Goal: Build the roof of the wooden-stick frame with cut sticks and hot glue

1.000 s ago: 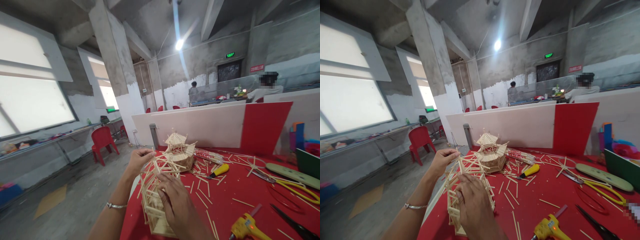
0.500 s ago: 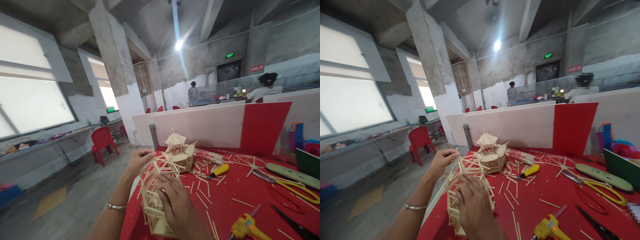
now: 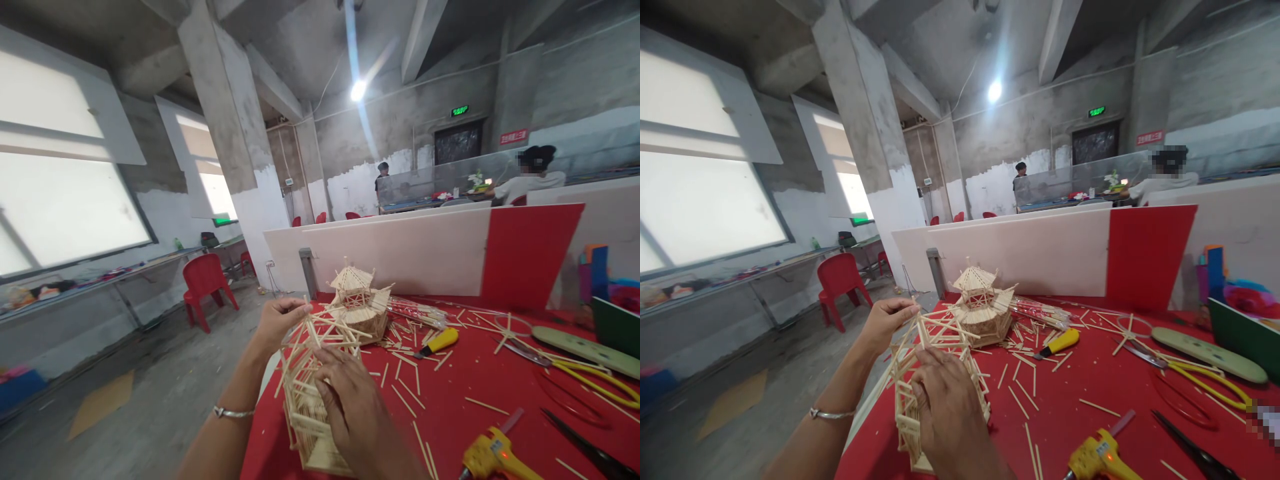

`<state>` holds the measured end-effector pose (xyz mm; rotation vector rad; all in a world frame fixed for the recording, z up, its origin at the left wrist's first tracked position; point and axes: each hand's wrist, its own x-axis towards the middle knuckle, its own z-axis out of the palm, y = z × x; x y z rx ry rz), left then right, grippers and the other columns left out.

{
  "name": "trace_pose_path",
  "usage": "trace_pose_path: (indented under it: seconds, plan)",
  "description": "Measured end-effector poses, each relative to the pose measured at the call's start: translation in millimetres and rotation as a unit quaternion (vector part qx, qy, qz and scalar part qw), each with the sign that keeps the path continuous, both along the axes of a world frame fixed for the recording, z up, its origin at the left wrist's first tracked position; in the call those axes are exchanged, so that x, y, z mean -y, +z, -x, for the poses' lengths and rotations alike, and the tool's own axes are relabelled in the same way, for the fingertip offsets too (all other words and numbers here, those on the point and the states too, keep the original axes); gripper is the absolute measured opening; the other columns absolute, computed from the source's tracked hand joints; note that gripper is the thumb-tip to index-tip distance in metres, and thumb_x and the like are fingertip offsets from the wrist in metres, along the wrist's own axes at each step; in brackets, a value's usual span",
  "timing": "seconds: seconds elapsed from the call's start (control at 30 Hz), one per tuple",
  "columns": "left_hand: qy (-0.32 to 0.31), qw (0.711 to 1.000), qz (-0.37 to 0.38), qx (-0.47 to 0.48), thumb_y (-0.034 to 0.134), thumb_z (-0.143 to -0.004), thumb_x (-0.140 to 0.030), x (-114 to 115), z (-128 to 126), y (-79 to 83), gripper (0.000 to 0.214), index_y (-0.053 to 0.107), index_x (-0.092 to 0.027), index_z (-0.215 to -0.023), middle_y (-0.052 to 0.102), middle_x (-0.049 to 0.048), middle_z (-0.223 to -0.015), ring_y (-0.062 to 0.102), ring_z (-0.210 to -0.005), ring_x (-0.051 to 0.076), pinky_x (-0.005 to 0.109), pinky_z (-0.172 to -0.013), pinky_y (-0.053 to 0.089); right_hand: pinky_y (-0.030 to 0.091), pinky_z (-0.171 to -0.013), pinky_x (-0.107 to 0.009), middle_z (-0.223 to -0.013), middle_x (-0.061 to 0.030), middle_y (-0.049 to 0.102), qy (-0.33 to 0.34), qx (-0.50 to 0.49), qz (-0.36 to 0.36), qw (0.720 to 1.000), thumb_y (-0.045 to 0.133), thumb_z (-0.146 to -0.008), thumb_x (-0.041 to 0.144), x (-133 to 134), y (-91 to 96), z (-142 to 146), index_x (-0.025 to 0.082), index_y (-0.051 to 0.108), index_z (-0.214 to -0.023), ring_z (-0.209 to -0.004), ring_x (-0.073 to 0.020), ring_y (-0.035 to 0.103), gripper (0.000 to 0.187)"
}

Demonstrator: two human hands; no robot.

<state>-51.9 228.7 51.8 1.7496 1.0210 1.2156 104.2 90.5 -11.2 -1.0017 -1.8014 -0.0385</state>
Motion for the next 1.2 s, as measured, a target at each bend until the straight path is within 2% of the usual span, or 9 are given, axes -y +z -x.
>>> trace_pose_path:
  seconds: [0.63, 1.2]
  plan:
    - [0.005, 1.000, 0.012, 0.017, 0.082, -0.060, -0.042, 5.3, -4.2, 4.1, 0.032, 0.071, -0.011, -0.064, 0.041, -0.0065, -0.047, 0.025, -0.045, 0.003, 0.020, -0.044, 0.020, 0.047, -0.101, -0.044, -0.130, -0.0073, 0.063, 0.005, -0.007, -0.002, 1.000, 0.044, -0.093, 0.016, 0.1, -0.9, -0.4, 0.021, 0.058, -0.098, -0.119, -0.0225, 0.058, 0.017]
    - [0.009, 1.000, -0.007, -0.013, 0.081, -0.062, -0.042, 3.9, -2.8, 3.9, 0.032, 0.072, -0.011, -0.065, 0.045, -0.0041, -0.050, 0.028, -0.048, 0.005, 0.020, -0.045, 0.020, 0.048, -0.100, -0.045, -0.131, -0.0073, 0.062, 0.004, -0.003, 0.004, 1.000, 0.044, -0.092, 0.015, -0.5, -2.1, -0.4, 0.021, 0.058, -0.098, -0.120, -0.0239, 0.057, 0.017]
